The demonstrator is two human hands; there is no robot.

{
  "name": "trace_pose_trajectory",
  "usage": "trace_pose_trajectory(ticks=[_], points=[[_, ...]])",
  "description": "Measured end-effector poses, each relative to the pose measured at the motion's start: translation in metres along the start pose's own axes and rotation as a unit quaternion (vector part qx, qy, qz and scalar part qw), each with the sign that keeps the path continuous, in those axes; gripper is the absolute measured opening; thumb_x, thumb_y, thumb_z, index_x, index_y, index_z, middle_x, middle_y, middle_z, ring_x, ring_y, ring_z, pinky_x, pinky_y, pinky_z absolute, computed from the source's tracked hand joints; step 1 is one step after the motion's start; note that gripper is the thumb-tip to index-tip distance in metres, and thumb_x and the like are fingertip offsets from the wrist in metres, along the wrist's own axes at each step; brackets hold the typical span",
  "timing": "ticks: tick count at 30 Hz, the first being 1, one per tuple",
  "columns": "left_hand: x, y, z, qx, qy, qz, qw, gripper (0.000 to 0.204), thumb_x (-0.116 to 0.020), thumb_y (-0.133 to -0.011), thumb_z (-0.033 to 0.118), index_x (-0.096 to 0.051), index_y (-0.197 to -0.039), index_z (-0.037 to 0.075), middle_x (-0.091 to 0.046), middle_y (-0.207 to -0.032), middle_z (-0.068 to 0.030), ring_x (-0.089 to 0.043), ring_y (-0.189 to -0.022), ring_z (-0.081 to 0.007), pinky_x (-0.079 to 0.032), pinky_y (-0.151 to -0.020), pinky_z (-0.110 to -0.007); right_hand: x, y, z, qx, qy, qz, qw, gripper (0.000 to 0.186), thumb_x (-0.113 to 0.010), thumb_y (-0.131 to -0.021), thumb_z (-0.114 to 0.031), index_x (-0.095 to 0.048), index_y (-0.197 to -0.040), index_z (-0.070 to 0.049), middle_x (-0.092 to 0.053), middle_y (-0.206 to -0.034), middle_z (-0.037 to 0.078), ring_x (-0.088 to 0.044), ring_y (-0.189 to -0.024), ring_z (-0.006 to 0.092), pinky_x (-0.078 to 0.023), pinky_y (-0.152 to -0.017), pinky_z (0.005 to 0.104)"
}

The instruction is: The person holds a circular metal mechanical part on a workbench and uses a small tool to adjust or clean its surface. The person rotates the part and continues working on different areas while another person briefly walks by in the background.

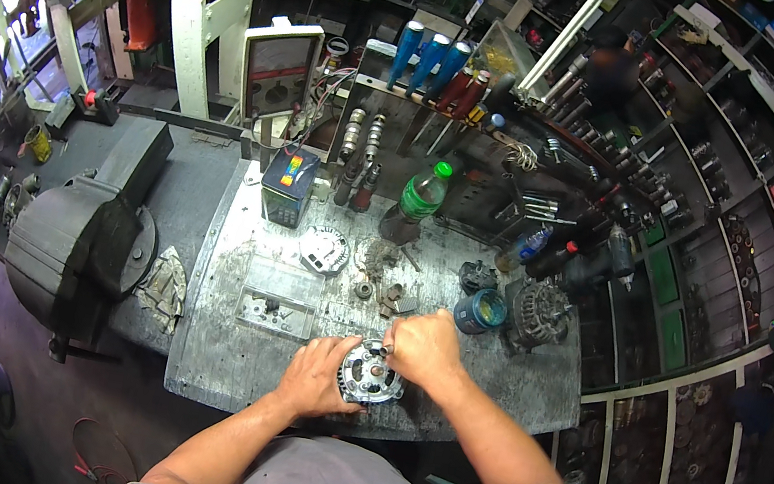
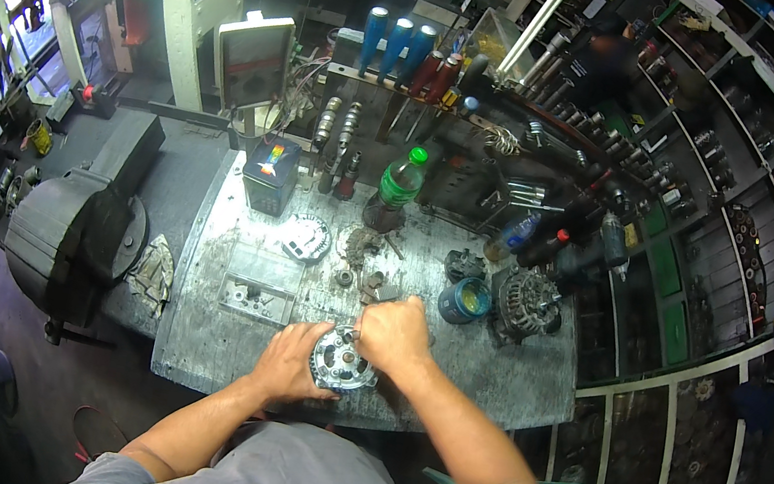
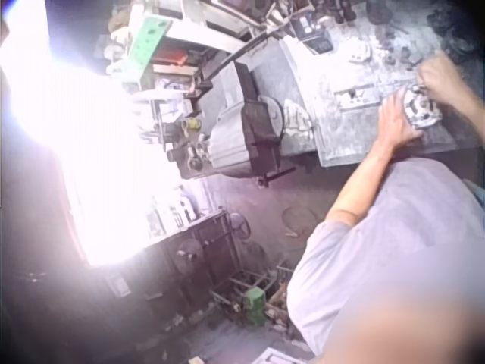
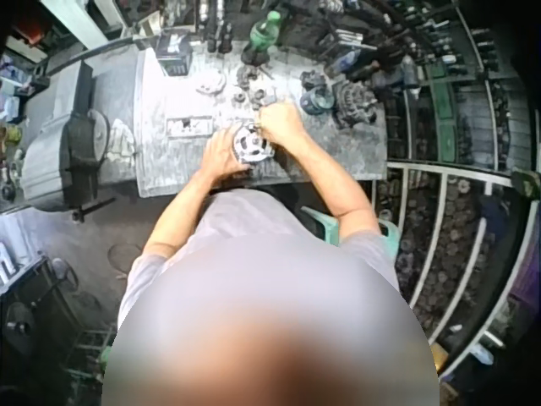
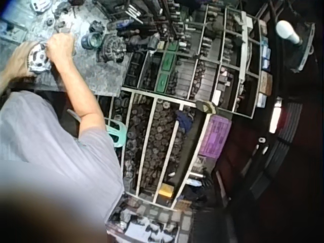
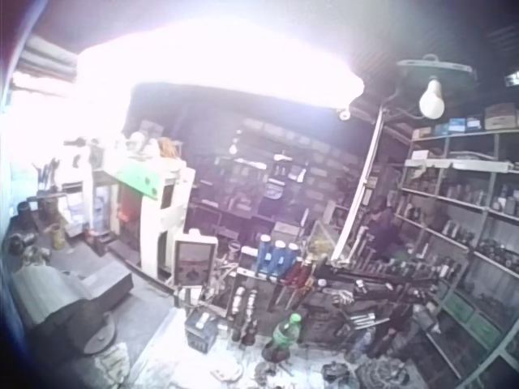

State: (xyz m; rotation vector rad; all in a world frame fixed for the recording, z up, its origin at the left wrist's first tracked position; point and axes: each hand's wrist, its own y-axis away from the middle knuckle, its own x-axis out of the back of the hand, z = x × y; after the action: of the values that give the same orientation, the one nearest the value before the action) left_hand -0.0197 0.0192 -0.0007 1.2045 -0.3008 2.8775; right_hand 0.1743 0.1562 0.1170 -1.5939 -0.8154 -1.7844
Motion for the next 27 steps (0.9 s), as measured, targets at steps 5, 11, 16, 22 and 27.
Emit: trace_pose_trajectory(ticks=[5,11,16,22,27], points=[[0.002,-0.007,-0.011,-0.023,0.032,-0.039,0.998,0.134,-0.111,-0.062,0.055,-0.046,-0.173,0.015,-0.062,-0.147,-0.0170,-0.061,-0.136,-0.0425,-0.053,-0.118,-0.055,0.027,0.011,0.039,0.088,0.021,-0.053,0.994,0.012,-0.077,-0.092,-0.016,-0.086,-0.096,-0.011,-0.080,-0.095,0.008,-0.078,-0.106,0.0318,-0.051,-0.114,0.0588],[0.002,-0.007,-0.016,-0.027,0.066,-0.049,0.996,0.134,-0.109,-0.065,0.056,-0.044,-0.176,0.019,-0.059,-0.154,-0.0172,-0.057,-0.144,-0.0426,-0.050,-0.125,-0.055,0.024,0.013,0.051,0.184,-0.014,-0.041,0.982,0.019,-0.074,-0.091,-0.005,-0.085,-0.105,-0.013,-0.075,-0.098,0.005,-0.074,-0.112,0.0287,-0.037,-0.136,0.0680],[0.000,-0.006,-0.016,-0.027,0.054,-0.045,0.997,0.135,-0.109,-0.065,0.056,-0.043,-0.177,0.018,-0.059,-0.154,-0.0173,-0.057,-0.143,-0.0426,-0.050,-0.125,-0.055,0.024,0.006,0.053,0.231,0.026,-0.085,0.969,0.024,-0.075,-0.093,-0.009,-0.086,-0.114,-0.012,-0.072,-0.099,0.002,-0.073,-0.113,0.0258,-0.038,-0.137,0.0662],[0.001,-0.006,-0.016,-0.036,0.056,-0.038,0.997,0.135,-0.110,-0.065,0.056,-0.044,-0.176,0.017,-0.060,-0.153,-0.0170,-0.058,-0.143,-0.0424,-0.050,-0.125,-0.055,0.025,-0.005,0.055,0.358,0.065,-0.003,0.932,0.011,-0.071,-0.097,-0.016,-0.081,-0.096,-0.010,-0.073,-0.095,0.003,-0.073,-0.108,0.0237,-0.047,-0.129,0.0527],[0.000,-0.006,-0.017,-0.032,0.059,-0.044,0.997,0.135,-0.112,-0.063,0.053,-0.046,-0.174,0.013,-0.060,-0.156,-0.0173,-0.057,-0.144,-0.0433,-0.050,-0.126,-0.054,0.019,-0.004,0.054,0.247,0.066,-0.126,0.958,0.013,-0.070,-0.098,-0.021,-0.080,-0.096,-0.014,-0.074,-0.091,0.000,-0.074,-0.099,0.0220,-0.051,-0.105,0.0431]])
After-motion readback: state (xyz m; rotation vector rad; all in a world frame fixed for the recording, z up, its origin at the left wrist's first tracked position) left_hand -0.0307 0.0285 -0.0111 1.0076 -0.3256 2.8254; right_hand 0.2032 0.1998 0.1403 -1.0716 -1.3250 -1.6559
